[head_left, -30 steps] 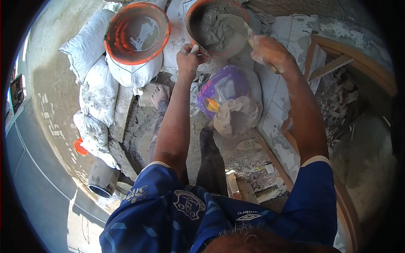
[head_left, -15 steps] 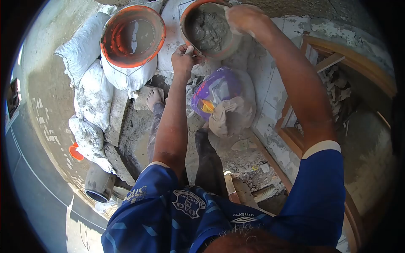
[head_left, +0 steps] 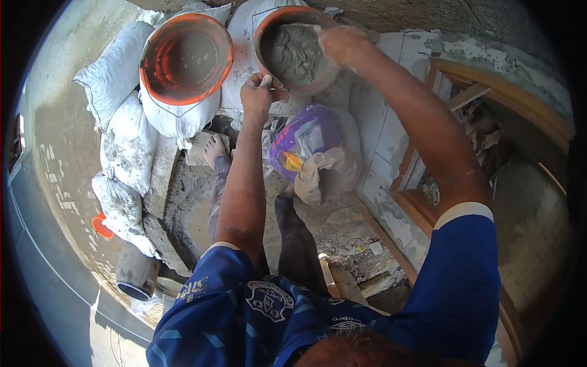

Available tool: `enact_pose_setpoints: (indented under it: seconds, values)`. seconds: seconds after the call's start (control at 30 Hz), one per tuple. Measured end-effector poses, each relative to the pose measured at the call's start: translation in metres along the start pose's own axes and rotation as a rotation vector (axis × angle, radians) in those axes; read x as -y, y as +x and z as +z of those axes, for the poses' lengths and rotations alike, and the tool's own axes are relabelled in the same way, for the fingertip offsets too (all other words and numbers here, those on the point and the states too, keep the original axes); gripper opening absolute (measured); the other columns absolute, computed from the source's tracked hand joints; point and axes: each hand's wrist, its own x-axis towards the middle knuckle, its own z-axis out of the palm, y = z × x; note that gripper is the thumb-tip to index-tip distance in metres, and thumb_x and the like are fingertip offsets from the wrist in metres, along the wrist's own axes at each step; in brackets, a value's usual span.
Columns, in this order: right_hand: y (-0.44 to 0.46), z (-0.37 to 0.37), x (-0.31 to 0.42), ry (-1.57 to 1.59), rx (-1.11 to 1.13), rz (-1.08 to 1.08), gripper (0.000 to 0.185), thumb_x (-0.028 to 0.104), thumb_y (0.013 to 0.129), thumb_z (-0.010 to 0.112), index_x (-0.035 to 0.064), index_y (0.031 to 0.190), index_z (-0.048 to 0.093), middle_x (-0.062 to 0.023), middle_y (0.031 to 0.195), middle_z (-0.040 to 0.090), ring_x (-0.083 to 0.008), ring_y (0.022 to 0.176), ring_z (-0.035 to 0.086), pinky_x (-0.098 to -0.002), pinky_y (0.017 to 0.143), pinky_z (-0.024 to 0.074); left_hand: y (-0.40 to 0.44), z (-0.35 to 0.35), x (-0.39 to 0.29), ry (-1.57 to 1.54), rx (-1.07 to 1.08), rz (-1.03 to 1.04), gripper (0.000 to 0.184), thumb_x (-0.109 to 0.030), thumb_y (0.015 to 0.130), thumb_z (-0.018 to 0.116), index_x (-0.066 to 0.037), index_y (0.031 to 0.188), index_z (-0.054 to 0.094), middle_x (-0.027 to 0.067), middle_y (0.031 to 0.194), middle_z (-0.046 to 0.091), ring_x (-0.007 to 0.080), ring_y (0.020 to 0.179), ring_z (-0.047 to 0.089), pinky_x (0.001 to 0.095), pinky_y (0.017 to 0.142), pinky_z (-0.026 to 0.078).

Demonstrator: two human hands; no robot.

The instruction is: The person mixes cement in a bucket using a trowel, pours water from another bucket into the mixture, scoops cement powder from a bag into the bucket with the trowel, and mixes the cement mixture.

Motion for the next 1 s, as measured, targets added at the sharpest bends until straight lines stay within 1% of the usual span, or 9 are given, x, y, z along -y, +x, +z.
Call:
enact_pose_setpoints:
  seconds: [0.33,0.43,0.5,0.53,0.6,0.7,0.8,0.83,1.0]
  values:
    - [-0.008,-0.044,-0.018,-0.034,-0.124,-0.043,0.021,0.011,0.084,0.057,-0.0002,0.097,0.069,-0.0176,0.100,0.070,-0.0365,0.091,0.069,-0.0478,0.077,0.0552,0.000,0.000,0.000,-0.010,-0.026,0.010,0.014,-0.010,0.100,0.051,0.002,0.094,0.057,0.0100,0.078,0.064,0.0178,0.058,0.065,0.0288,0.054,0.057]
    - [0.017,-0.005,-0.034,-0.068,0.019,-0.142,0.025,0.010,0.076,0.063,-0.0013,0.098,0.068,-0.0176,0.098,0.070,-0.0347,0.083,0.069,-0.0449,0.070,0.0552,-0.001,0.002,0.005,-0.012,-0.032,0.000,0.015,-0.012,0.100,0.050,0.000,0.094,0.056,0.0100,0.078,0.064,0.0192,0.059,0.066,0.0308,0.057,0.058]
    - [0.027,0.019,-0.035,-0.027,0.569,-0.161,0.025,0.008,0.070,0.065,-0.0011,0.093,0.066,-0.0166,0.082,0.067,-0.0288,0.065,0.065,-0.0398,0.057,0.0531,0.001,0.003,0.009,-0.009,-0.048,0.005,0.015,-0.013,0.101,0.049,0.000,0.096,0.055,0.0102,0.079,0.064,0.0205,0.059,0.066,0.0325,0.059,0.060]
    - [0.023,0.035,-0.041,-0.027,0.574,-0.167,0.025,0.008,0.070,0.065,-0.0011,0.093,0.066,-0.0166,0.082,0.067,-0.0288,0.065,0.065,-0.0398,0.057,0.0531,0.000,0.001,0.010,-0.009,-0.054,0.000,0.015,-0.013,0.101,0.049,0.000,0.096,0.055,0.0102,0.079,0.064,0.0205,0.059,0.066,0.0325,0.059,0.060]
    - [0.011,0.059,-0.055,0.843,0.675,0.241,0.010,0.007,0.070,0.067,0.0018,0.078,0.065,-0.0114,0.071,0.062,-0.0226,0.056,0.062,-0.0382,0.049,0.0508,0.000,0.002,0.010,0.005,-0.045,-0.001,0.015,-0.014,0.101,0.049,0.000,0.097,0.055,0.0099,0.078,0.064,0.0207,0.059,0.066,0.0325,0.059,0.060]
    - [-0.014,0.069,-0.044,1.125,0.616,0.296,0.010,0.005,0.070,0.065,0.0036,0.074,0.057,-0.0057,0.062,0.051,-0.0174,0.045,0.052,-0.0325,0.041,0.0444,-0.002,0.003,0.007,-0.060,-0.043,-0.021,0.016,-0.013,0.100,0.051,0.001,0.094,0.056,0.0101,0.077,0.063,0.0189,0.058,0.065,0.0309,0.054,0.057]
    - [-0.025,0.106,-0.038,1.421,0.654,0.086,0.017,0.005,0.071,0.067,0.0024,0.083,0.055,-0.0063,0.065,0.054,-0.0158,0.047,0.053,-0.0305,0.041,0.0443,-0.004,0.005,0.003,-0.042,-0.044,-0.020,0.015,-0.012,0.100,0.050,0.001,0.095,0.055,0.0105,0.078,0.063,0.0195,0.057,0.065,0.0315,0.054,0.058]
    - [-0.030,0.114,-0.032,1.472,0.641,0.041,0.046,0.012,0.068,0.066,0.0007,0.110,0.052,-0.0066,0.079,0.054,-0.0151,0.048,0.052,-0.0295,0.041,0.0419,-0.004,0.003,0.004,-0.023,-0.046,-0.014,0.015,-0.012,0.100,0.050,0.001,0.095,0.055,0.0105,0.078,0.063,0.0195,0.057,0.065,0.0315,0.054,0.058]
    - [-0.042,0.133,0.011,1.885,0.553,-0.089,0.037,0.007,0.074,0.068,-0.0006,0.105,0.051,-0.0075,0.071,0.055,-0.0164,0.047,0.055,-0.0299,0.042,0.0443,0.007,-0.007,0.010,0.024,0.025,-0.033,0.016,-0.014,0.101,0.048,0.000,0.096,0.053,0.0107,0.081,0.062,0.0245,0.064,0.069,0.0341,0.061,0.062]
